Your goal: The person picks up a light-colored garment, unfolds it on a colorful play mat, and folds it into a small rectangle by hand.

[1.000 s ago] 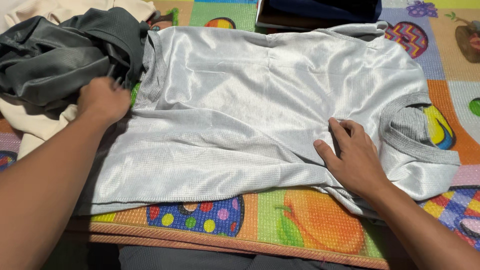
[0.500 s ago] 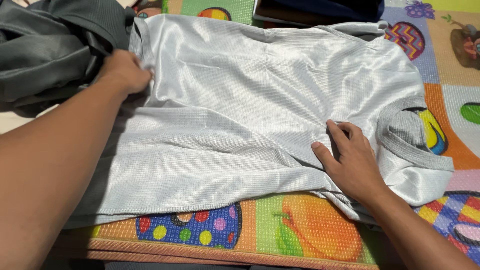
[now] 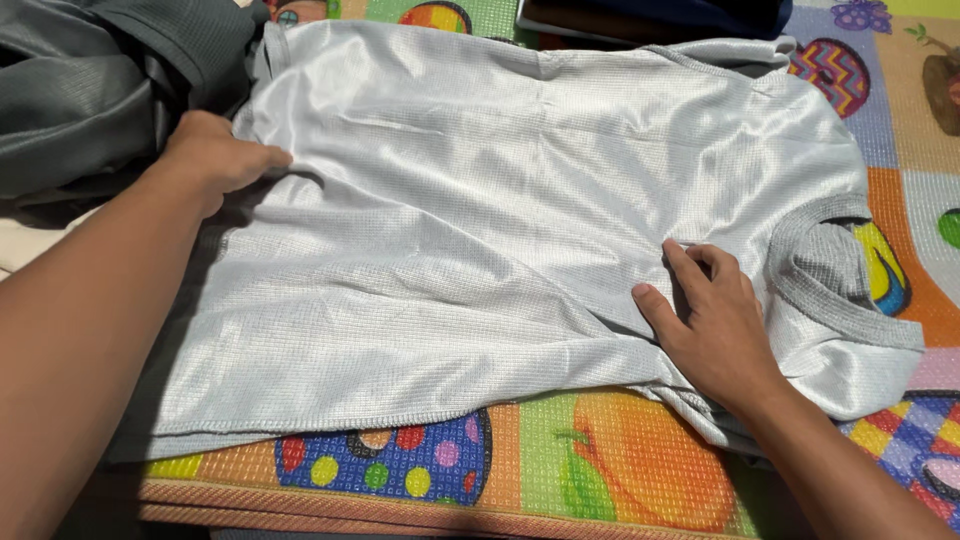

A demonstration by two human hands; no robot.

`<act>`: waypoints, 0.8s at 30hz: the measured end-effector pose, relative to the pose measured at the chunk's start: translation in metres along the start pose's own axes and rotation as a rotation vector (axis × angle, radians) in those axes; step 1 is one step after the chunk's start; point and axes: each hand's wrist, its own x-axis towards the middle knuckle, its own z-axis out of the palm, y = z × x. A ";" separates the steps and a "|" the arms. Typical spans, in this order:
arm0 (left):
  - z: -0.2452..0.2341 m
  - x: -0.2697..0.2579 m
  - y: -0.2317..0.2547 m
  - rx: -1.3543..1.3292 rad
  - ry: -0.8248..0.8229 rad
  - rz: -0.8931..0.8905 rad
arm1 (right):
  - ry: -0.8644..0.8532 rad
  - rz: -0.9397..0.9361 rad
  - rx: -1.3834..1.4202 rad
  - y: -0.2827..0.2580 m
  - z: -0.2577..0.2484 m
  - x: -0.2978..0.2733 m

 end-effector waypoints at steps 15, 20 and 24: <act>-0.025 0.020 -0.032 -0.228 -0.440 -0.184 | -0.002 -0.017 -0.030 -0.001 0.000 0.003; -0.022 0.026 -0.033 -0.272 0.010 -0.128 | 0.062 -0.098 -0.030 0.001 0.005 0.023; -0.003 0.007 -0.012 -0.637 0.072 -0.053 | 0.057 -0.099 -0.020 0.001 0.010 0.036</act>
